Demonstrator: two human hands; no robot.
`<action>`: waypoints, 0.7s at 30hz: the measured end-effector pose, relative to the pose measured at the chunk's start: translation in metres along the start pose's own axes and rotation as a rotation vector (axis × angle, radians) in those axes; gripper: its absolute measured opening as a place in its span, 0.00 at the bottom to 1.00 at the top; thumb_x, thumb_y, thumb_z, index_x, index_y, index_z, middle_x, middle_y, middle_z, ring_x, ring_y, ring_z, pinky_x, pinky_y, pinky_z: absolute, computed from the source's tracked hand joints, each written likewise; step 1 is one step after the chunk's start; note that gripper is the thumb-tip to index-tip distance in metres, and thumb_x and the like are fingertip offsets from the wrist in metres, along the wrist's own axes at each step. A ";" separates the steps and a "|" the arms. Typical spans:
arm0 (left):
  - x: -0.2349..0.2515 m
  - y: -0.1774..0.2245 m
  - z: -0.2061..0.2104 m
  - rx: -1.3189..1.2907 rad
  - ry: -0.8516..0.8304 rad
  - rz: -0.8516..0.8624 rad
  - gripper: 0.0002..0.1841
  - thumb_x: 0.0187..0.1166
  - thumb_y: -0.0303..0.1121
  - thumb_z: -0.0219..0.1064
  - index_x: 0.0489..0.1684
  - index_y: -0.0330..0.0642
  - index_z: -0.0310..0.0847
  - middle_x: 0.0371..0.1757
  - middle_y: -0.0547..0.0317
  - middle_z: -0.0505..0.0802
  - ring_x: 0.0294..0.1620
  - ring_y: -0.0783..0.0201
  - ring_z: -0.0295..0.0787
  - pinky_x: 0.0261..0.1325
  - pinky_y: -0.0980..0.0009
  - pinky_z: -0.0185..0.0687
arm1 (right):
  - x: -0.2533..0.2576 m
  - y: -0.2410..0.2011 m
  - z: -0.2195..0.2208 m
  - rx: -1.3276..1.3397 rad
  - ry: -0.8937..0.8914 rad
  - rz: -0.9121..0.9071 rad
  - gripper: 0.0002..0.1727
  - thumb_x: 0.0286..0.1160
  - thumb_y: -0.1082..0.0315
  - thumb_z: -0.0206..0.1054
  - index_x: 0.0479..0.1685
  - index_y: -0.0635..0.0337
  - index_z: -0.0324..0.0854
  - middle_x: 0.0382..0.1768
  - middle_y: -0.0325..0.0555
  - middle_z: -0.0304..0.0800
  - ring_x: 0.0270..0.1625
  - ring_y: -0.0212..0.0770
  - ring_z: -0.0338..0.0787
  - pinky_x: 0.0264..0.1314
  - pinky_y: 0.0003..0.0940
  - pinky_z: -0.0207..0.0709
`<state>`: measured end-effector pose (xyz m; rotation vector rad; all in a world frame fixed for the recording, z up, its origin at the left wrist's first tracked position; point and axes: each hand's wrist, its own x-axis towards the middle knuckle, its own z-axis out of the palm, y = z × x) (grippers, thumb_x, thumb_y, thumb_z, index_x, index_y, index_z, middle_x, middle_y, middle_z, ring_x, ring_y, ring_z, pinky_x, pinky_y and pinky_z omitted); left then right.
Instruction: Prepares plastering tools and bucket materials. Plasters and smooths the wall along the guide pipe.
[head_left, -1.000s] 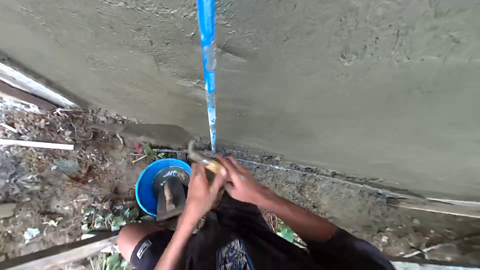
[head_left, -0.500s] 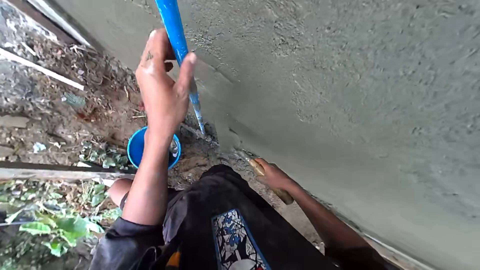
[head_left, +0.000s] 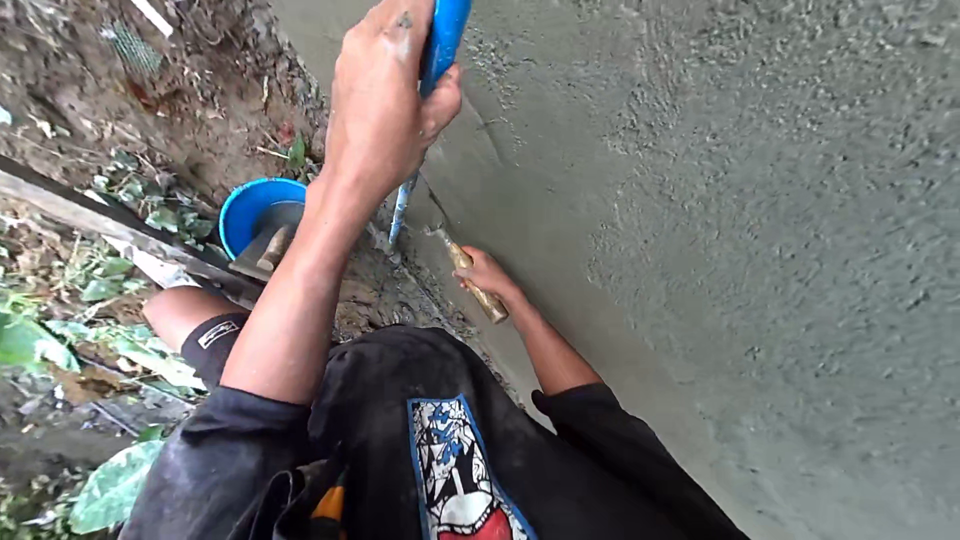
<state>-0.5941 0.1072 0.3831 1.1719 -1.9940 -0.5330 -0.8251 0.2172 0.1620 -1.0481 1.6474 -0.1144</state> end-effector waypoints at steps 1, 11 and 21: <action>0.000 0.000 -0.001 0.002 -0.002 0.000 0.19 0.82 0.38 0.62 0.62 0.32 0.83 0.53 0.44 0.92 0.54 0.55 0.90 0.60 0.60 0.84 | 0.002 -0.003 -0.002 0.000 0.005 -0.004 0.34 0.80 0.71 0.68 0.87 0.57 0.63 0.59 0.61 0.87 0.42 0.48 0.93 0.47 0.45 0.89; 0.000 -0.002 0.000 0.026 -0.008 0.020 0.18 0.83 0.39 0.61 0.57 0.34 0.86 0.47 0.47 0.93 0.48 0.55 0.90 0.55 0.57 0.82 | -0.056 -0.013 -0.023 -0.002 0.049 -0.031 0.36 0.79 0.72 0.70 0.88 0.55 0.62 0.55 0.58 0.89 0.38 0.45 0.92 0.43 0.42 0.90; -0.002 -0.001 -0.001 0.004 -0.028 -0.020 0.16 0.83 0.41 0.61 0.51 0.36 0.86 0.44 0.49 0.92 0.48 0.55 0.89 0.56 0.53 0.81 | -0.143 -0.022 -0.045 0.003 0.130 -0.019 0.35 0.79 0.72 0.71 0.87 0.52 0.65 0.51 0.55 0.89 0.36 0.42 0.92 0.40 0.37 0.90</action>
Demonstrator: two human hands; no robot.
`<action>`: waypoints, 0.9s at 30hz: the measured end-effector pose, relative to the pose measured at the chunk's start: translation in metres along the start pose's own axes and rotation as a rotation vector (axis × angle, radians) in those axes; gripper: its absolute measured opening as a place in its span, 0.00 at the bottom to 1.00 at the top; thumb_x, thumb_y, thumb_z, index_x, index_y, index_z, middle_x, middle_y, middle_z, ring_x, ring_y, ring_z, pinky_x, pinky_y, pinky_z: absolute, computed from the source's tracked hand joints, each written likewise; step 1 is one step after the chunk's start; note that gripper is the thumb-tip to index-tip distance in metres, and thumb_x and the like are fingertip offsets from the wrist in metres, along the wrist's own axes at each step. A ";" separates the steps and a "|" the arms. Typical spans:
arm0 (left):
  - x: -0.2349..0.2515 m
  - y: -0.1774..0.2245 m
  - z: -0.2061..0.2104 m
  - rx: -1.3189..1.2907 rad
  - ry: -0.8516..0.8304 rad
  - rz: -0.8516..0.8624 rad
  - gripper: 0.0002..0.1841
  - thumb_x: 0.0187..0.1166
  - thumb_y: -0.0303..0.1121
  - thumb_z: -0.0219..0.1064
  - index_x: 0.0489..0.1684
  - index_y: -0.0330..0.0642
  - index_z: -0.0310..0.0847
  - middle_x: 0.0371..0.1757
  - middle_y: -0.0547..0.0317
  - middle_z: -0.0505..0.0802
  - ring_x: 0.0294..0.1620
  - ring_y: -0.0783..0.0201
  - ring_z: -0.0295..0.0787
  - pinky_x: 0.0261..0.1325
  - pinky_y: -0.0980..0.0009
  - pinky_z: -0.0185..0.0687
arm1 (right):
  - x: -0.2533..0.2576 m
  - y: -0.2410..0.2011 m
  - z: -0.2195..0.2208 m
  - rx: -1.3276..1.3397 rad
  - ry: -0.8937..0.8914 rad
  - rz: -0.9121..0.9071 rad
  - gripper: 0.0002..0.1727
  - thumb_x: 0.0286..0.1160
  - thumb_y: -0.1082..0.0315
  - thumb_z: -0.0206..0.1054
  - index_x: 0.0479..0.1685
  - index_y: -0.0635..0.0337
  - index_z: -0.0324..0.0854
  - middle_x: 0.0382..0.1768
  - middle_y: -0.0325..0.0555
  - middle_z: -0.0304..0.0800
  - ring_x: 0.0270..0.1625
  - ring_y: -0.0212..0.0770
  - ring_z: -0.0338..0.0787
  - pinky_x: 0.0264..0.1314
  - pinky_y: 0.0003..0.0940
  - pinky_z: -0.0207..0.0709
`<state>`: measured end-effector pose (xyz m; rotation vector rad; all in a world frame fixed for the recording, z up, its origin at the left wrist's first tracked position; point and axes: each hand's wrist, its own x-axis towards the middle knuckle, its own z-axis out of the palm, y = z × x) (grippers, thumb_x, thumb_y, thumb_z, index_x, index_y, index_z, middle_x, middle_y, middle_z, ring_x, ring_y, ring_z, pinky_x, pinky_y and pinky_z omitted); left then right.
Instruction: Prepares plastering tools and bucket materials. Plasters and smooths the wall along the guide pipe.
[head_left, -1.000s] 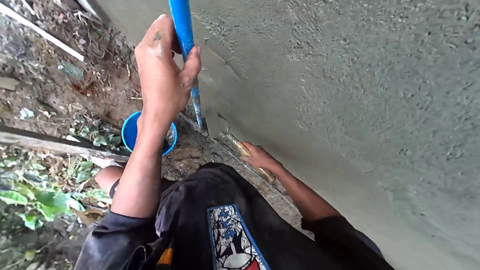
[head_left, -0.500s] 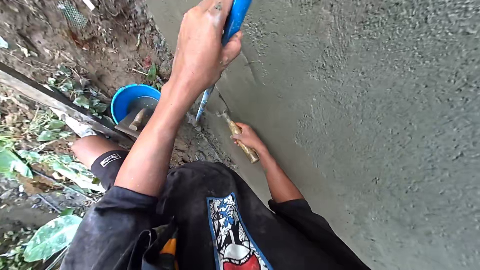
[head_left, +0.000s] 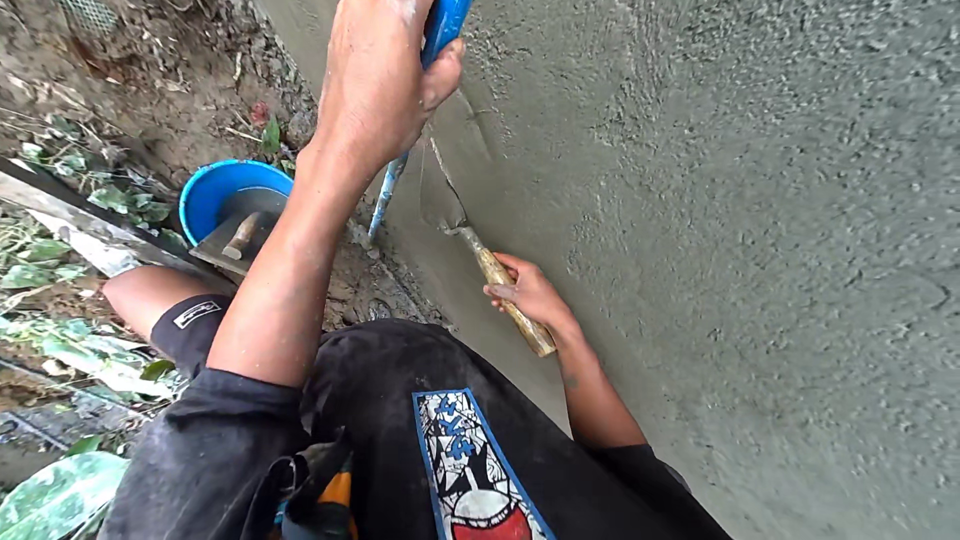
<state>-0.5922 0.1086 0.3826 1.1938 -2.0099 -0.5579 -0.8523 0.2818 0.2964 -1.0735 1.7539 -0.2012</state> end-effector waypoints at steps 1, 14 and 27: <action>0.000 -0.001 0.001 0.004 0.008 0.004 0.16 0.83 0.40 0.61 0.50 0.37 0.87 0.42 0.49 0.92 0.48 0.56 0.89 0.55 0.54 0.80 | -0.008 -0.002 -0.003 -0.003 0.008 0.006 0.36 0.79 0.73 0.71 0.88 0.52 0.64 0.50 0.54 0.89 0.36 0.41 0.92 0.40 0.36 0.90; -0.006 -0.001 0.001 -0.048 -0.012 -0.042 0.13 0.81 0.39 0.64 0.28 0.41 0.84 0.23 0.58 0.82 0.26 0.61 0.78 0.32 0.59 0.71 | -0.137 -0.007 -0.050 0.004 0.213 -0.050 0.39 0.67 0.70 0.75 0.85 0.52 0.69 0.44 0.43 0.92 0.35 0.33 0.94 0.38 0.28 0.92; -0.010 0.000 -0.001 -0.033 -0.011 0.021 0.12 0.78 0.34 0.67 0.24 0.40 0.81 0.21 0.57 0.80 0.23 0.62 0.75 0.30 0.59 0.68 | -0.063 0.035 0.006 0.021 0.018 -0.006 0.38 0.73 0.73 0.74 0.87 0.56 0.65 0.49 0.52 0.91 0.39 0.39 0.93 0.46 0.37 0.90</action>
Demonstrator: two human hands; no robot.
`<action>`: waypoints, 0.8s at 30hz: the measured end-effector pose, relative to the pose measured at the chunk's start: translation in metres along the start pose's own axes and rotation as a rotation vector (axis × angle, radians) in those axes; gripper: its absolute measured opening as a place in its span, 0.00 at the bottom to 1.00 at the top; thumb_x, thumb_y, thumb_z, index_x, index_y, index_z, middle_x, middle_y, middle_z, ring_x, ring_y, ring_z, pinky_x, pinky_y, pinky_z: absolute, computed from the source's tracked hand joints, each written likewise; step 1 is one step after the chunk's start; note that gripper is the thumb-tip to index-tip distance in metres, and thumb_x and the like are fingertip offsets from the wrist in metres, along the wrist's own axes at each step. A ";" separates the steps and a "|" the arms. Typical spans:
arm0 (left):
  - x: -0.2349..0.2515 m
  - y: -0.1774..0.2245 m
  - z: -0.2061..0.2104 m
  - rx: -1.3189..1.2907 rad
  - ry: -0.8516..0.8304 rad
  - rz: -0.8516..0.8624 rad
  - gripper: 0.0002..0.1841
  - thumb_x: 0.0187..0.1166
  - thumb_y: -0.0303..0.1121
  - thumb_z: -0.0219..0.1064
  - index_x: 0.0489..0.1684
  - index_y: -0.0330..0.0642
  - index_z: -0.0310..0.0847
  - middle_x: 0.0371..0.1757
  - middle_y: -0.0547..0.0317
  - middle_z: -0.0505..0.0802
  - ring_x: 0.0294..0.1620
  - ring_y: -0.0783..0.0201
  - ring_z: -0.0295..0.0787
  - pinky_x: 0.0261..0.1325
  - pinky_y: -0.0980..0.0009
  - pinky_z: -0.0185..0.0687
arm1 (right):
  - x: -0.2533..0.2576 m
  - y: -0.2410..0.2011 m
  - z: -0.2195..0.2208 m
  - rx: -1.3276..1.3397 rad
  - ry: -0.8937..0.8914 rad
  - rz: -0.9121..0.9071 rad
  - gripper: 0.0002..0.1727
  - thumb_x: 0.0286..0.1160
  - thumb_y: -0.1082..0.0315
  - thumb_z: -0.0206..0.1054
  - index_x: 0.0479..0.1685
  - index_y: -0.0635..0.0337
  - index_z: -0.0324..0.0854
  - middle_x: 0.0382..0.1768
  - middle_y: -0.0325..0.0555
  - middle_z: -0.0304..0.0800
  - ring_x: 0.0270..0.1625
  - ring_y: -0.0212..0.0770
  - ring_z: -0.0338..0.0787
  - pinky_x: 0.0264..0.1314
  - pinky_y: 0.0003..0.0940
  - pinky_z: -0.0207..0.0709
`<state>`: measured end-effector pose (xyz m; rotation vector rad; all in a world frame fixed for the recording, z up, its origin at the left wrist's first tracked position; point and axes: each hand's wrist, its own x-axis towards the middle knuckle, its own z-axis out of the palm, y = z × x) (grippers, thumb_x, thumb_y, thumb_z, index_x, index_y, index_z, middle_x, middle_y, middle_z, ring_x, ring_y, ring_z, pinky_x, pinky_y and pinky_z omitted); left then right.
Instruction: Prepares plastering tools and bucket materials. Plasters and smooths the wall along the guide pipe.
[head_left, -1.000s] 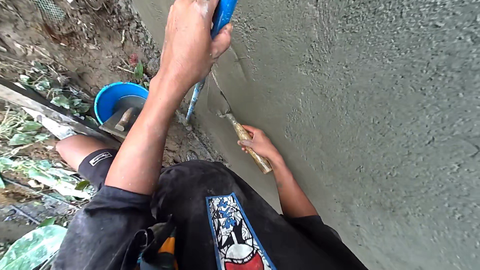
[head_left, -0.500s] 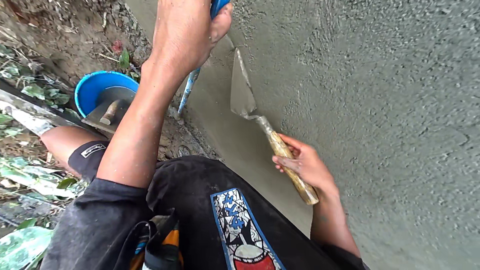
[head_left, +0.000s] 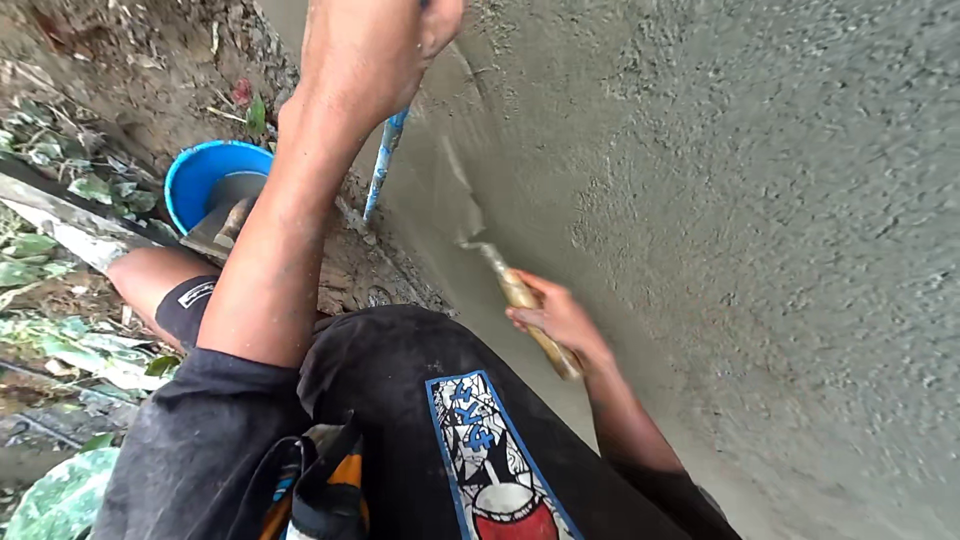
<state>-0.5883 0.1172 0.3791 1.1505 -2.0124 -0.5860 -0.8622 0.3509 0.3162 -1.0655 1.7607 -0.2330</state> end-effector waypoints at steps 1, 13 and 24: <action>0.001 0.003 -0.002 -0.002 0.001 -0.015 0.12 0.79 0.35 0.66 0.25 0.39 0.82 0.22 0.57 0.81 0.24 0.62 0.75 0.31 0.60 0.69 | 0.024 0.005 0.009 -0.034 -0.028 0.006 0.38 0.75 0.73 0.73 0.88 0.56 0.65 0.51 0.56 0.90 0.40 0.43 0.93 0.47 0.40 0.90; 0.010 0.000 -0.006 0.056 -0.020 0.017 0.19 0.82 0.40 0.62 0.59 0.34 0.83 0.49 0.47 0.92 0.50 0.59 0.91 0.56 0.60 0.84 | 0.041 -0.009 -0.006 -0.032 -0.033 -0.028 0.35 0.80 0.71 0.71 0.88 0.49 0.66 0.51 0.54 0.90 0.36 0.41 0.91 0.41 0.38 0.89; 0.006 0.007 -0.009 0.032 -0.050 -0.082 0.13 0.82 0.39 0.64 0.46 0.38 0.88 0.38 0.53 0.90 0.39 0.61 0.86 0.47 0.58 0.80 | -0.102 -0.020 -0.058 -0.006 0.204 -0.082 0.41 0.67 0.63 0.74 0.87 0.50 0.68 0.48 0.40 0.92 0.36 0.30 0.93 0.38 0.25 0.90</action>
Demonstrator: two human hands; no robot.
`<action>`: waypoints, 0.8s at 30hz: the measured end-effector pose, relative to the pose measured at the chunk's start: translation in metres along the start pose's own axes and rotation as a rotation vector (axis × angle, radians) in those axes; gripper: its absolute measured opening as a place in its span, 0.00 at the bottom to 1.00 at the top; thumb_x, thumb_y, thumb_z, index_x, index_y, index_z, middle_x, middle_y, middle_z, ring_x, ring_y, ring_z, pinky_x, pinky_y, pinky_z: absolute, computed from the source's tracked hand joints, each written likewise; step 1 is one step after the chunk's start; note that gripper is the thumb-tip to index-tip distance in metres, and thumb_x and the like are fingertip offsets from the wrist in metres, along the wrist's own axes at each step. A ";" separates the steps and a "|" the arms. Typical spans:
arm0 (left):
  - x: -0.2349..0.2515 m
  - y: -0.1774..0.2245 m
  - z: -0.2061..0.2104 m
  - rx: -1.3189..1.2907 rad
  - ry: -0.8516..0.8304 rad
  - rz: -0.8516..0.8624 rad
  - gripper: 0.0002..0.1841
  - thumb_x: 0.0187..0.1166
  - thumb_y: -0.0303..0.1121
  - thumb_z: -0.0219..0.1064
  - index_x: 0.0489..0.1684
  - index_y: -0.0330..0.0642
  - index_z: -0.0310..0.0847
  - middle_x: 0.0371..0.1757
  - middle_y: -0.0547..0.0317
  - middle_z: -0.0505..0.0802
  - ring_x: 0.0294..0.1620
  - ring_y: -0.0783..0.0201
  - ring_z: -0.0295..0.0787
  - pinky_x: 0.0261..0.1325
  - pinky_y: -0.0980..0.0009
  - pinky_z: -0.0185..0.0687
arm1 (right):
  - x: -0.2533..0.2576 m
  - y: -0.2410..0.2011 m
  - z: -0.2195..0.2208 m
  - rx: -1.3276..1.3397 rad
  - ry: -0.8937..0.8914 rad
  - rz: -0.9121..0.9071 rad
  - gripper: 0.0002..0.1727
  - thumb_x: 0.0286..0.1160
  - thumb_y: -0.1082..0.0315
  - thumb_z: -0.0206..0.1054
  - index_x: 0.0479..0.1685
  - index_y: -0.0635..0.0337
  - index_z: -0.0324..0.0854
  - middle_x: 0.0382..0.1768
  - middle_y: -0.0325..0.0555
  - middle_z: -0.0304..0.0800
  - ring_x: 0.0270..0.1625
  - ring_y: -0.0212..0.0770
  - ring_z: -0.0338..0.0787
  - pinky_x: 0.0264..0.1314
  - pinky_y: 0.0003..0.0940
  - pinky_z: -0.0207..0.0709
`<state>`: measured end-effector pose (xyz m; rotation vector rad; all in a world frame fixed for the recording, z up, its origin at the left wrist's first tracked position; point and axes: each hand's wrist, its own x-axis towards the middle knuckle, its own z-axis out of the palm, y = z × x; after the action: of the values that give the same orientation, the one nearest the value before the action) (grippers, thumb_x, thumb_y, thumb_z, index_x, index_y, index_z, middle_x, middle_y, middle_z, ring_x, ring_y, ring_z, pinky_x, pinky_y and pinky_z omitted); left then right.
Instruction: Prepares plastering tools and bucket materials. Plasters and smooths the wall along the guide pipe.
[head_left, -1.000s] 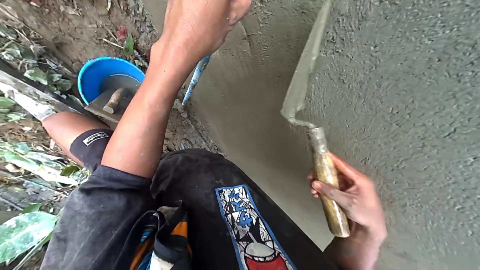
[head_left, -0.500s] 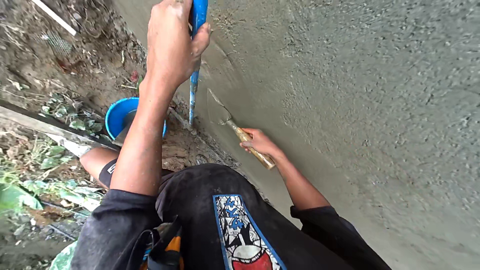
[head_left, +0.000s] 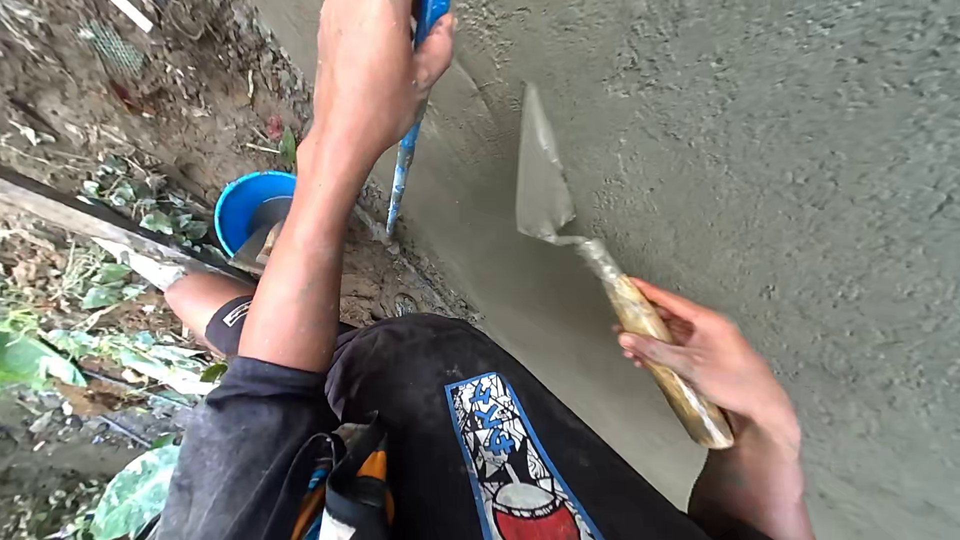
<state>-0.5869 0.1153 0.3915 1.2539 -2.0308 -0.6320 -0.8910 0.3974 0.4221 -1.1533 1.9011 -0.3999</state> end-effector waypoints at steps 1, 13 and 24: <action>0.000 0.000 0.001 -0.002 0.005 0.004 0.12 0.82 0.39 0.64 0.44 0.39 0.88 0.35 0.54 0.89 0.37 0.62 0.85 0.44 0.59 0.79 | -0.004 -0.001 -0.002 0.018 0.010 -0.043 0.41 0.66 0.61 0.73 0.87 0.52 0.67 0.48 0.38 0.92 0.37 0.28 0.93 0.38 0.24 0.90; 0.002 -0.009 -0.011 0.030 -0.049 0.101 0.16 0.83 0.41 0.62 0.52 0.37 0.86 0.43 0.50 0.90 0.44 0.59 0.88 0.52 0.55 0.82 | 0.180 -0.032 0.105 -0.064 -0.316 0.009 0.33 0.86 0.69 0.64 0.91 0.53 0.59 0.56 0.55 0.88 0.41 0.43 0.91 0.45 0.41 0.87; 0.008 -0.018 -0.013 0.119 -0.059 0.188 0.19 0.83 0.42 0.61 0.55 0.32 0.82 0.45 0.48 0.92 0.45 0.62 0.90 0.52 0.62 0.85 | 0.280 -0.056 0.143 0.030 -0.365 -0.006 0.26 0.80 0.71 0.67 0.78 0.59 0.70 0.49 0.51 0.85 0.30 0.36 0.85 0.34 0.32 0.84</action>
<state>-0.5695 0.0995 0.3906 1.1043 -2.2310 -0.4704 -0.8039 0.1543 0.2338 -1.1262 1.5696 -0.2029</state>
